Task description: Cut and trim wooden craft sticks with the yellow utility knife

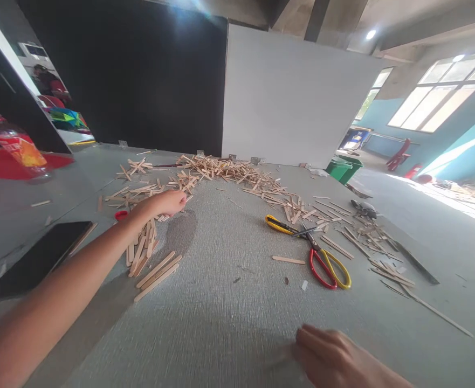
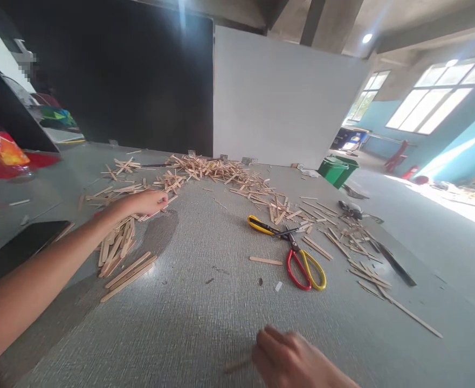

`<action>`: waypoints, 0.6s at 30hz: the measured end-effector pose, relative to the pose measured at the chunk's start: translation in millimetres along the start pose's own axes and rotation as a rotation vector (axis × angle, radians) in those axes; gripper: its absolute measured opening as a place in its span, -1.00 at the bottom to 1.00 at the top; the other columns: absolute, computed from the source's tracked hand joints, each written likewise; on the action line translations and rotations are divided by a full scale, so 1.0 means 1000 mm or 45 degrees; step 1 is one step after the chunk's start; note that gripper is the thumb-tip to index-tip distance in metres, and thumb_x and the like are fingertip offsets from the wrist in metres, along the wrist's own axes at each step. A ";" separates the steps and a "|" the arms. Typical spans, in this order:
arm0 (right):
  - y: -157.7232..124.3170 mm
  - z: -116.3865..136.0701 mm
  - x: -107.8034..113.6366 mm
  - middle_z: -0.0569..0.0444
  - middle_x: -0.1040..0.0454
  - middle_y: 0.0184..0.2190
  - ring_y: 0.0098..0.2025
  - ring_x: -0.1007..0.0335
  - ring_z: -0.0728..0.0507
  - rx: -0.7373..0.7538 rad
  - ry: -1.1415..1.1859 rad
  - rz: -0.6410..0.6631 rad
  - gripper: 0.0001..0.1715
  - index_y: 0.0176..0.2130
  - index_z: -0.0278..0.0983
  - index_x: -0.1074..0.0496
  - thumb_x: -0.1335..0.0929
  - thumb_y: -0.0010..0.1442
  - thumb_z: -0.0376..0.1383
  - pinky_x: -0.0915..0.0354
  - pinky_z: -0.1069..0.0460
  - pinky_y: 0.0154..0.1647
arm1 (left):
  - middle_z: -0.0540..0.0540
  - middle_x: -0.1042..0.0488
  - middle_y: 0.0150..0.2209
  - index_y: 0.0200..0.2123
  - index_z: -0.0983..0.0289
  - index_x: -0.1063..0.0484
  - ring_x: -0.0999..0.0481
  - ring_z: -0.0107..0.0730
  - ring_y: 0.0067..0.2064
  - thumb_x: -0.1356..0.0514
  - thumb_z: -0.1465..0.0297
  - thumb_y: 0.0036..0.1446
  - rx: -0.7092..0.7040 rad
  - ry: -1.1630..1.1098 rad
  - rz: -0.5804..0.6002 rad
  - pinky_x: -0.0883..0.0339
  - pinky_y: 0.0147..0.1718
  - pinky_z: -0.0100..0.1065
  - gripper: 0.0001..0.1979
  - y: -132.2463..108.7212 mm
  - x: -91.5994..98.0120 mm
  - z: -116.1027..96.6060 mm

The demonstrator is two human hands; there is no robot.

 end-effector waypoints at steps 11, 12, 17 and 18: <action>0.135 -0.144 -0.024 0.05 -0.55 -0.28 -0.34 -0.47 -0.04 -0.331 -0.140 0.162 -0.79 -0.28 -0.34 -0.51 -0.34 0.40 -0.52 -0.35 0.05 -0.29 | 0.17 -0.54 0.08 0.13 0.29 -0.47 -0.61 -0.16 -0.02 -0.27 0.24 0.41 -0.003 -0.030 -0.027 -0.57 -0.05 -0.08 -0.67 -0.003 0.006 0.001; 0.150 -0.157 -0.025 0.07 -0.56 -0.26 -0.30 -0.50 -0.06 -0.358 -0.150 0.163 -0.83 -0.25 -0.34 -0.51 -0.35 0.42 -0.47 -0.41 0.03 -0.24 | 0.18 -0.54 0.08 0.13 0.29 -0.47 -0.61 -0.16 -0.01 -0.27 0.25 0.41 -0.011 -0.038 -0.033 -0.57 -0.05 -0.07 -0.67 -0.002 0.006 0.002; 0.209 -0.200 -0.028 0.00 -0.59 -0.11 -0.14 -0.57 -0.15 -0.481 -0.206 0.189 -0.78 -0.07 -0.33 -0.53 -0.43 0.42 -0.21 -0.53 -0.13 -0.09 | 0.17 -0.53 0.09 0.13 0.28 -0.47 -0.60 -0.16 -0.01 -0.27 0.25 0.41 -0.076 -0.063 -0.073 -0.57 -0.05 -0.08 -0.67 0.001 0.009 0.005; 0.217 -0.204 -0.028 -0.01 -0.59 -0.09 -0.12 -0.57 -0.16 -0.494 -0.211 0.194 -0.76 -0.04 -0.33 -0.53 -0.43 0.42 -0.20 -0.53 -0.13 -0.08 | 0.17 -0.54 0.08 0.13 0.28 -0.48 -0.61 -0.17 -0.02 -0.27 0.25 0.41 -0.086 -0.063 -0.079 -0.57 -0.05 -0.09 -0.68 0.000 0.009 0.005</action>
Point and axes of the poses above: each hand's wrist, its own y-axis towards the middle knuckle, its own x-axis out of the back of the hand, z = x × y, the point moved 9 cm from there along y, towards the middle knuckle
